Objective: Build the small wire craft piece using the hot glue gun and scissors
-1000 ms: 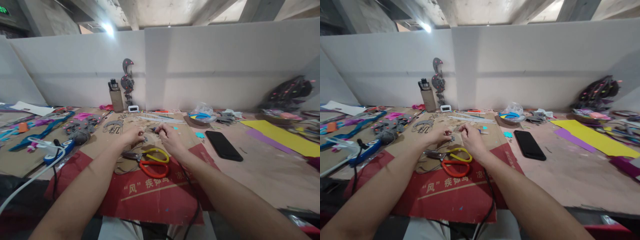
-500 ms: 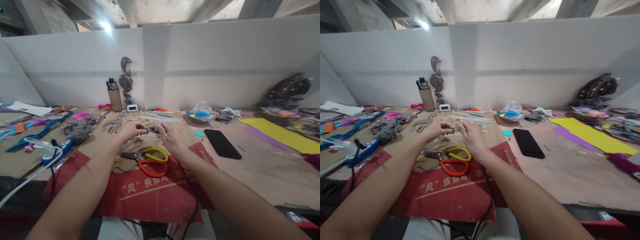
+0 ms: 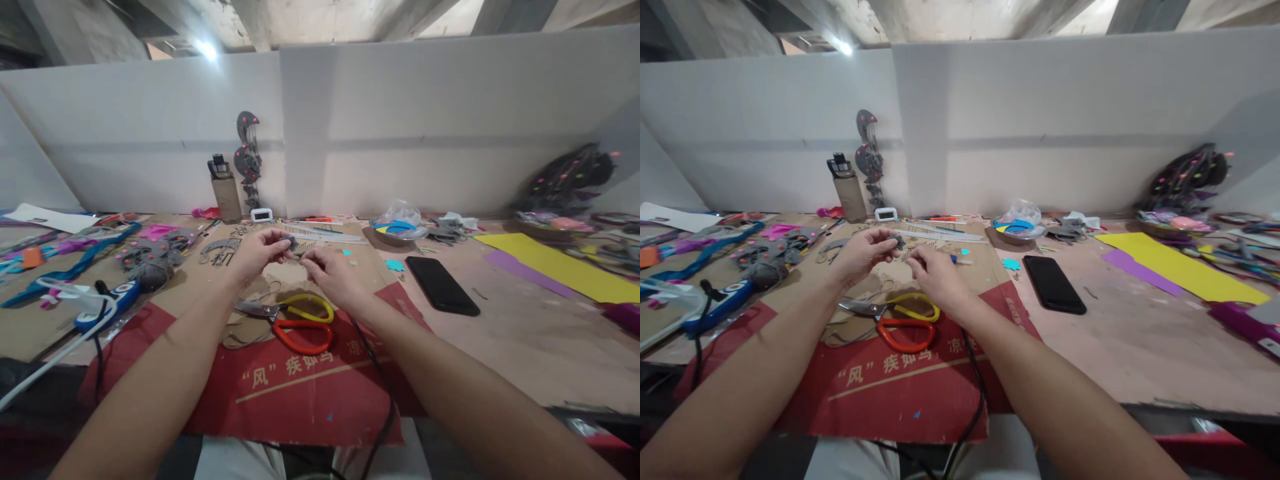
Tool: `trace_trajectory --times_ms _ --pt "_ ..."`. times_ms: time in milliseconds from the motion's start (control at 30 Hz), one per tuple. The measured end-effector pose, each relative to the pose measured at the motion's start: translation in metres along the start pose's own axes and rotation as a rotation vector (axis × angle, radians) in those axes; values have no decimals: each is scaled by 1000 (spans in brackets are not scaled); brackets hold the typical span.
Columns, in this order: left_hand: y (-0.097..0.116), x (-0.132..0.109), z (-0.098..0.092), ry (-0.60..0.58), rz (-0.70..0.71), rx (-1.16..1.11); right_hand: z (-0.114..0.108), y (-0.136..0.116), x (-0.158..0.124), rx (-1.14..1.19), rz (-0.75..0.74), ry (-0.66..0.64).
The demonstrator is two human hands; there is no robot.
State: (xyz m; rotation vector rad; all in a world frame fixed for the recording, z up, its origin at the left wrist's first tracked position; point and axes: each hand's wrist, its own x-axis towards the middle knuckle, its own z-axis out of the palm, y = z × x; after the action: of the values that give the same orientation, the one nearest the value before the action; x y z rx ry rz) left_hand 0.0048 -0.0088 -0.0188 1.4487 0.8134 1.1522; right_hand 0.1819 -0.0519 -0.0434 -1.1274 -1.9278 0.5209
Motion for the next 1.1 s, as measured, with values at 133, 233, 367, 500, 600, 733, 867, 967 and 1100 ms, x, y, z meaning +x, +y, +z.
trace_trajectory --times_ms 133,233,367,500,600,733,867,967,1100 --pt "4 2 -4 103 28 -85 -7 -19 -14 -198 -32 -454" --pt "11 4 -10 169 46 -175 -6 -28 -24 -370 -143 -614" --pt "18 6 -21 237 101 -285 -2 -32 -27 -453 -113 -651" --pt "23 8 -35 312 132 -374 -2 -33 -26 -436 -103 -666" --pt "29 10 -48 387 157 -452 -2 -33 -27 -434 -91 -631" --pt "35 12 -67 545 231 -612 0 -27 -24 -325 -165 -514" --pt "35 14 -71 638 214 -693 3 -18 -20 -153 -281 -384" --pt "31 15 -64 656 153 -670 6 -12 -19 -155 -261 -375" --pt "25 14 -57 725 97 -648 14 -5 -19 -109 -198 -328"
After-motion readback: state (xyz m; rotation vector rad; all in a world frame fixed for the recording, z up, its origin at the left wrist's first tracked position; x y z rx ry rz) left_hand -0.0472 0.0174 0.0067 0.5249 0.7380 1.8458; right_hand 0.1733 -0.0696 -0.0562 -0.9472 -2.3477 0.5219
